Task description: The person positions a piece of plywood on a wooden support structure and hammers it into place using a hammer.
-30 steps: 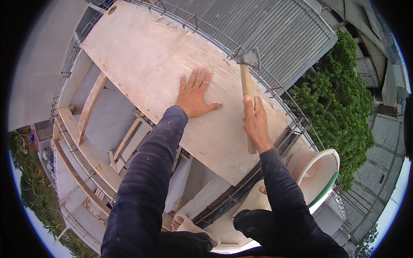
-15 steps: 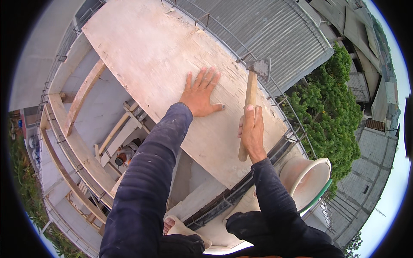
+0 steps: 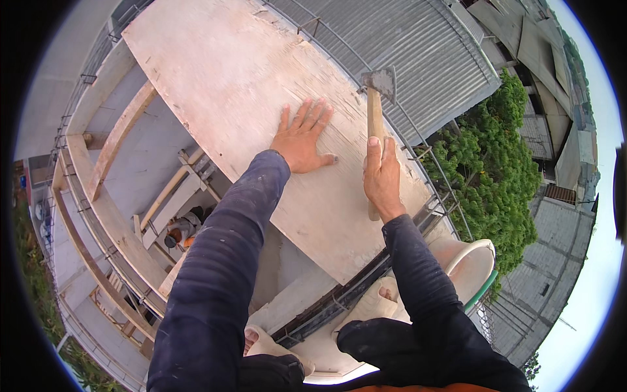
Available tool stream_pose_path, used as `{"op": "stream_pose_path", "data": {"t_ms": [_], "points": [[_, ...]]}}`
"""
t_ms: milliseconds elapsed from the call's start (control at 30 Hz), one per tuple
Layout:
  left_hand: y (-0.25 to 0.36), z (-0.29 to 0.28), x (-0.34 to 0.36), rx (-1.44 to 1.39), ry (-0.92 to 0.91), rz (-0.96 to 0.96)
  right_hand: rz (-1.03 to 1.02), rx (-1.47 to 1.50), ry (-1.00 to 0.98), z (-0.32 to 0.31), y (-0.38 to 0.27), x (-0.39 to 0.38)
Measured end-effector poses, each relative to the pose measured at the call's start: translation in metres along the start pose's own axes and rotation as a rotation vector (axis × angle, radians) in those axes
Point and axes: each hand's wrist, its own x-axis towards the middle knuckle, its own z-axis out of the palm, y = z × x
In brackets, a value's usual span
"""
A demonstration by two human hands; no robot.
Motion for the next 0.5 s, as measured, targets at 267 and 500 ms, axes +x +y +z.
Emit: {"op": "stream_pose_path", "data": {"t_ms": [267,500], "points": [[0.003,-0.001,0.003,-0.009,-0.033,0.002,0.002,-0.125,-0.028,-0.007,0.014,0.017],[0.002,-0.005,0.002,-0.034,-0.033,0.01,0.039,-0.128,-0.051,-0.009,0.014,0.019]]}}
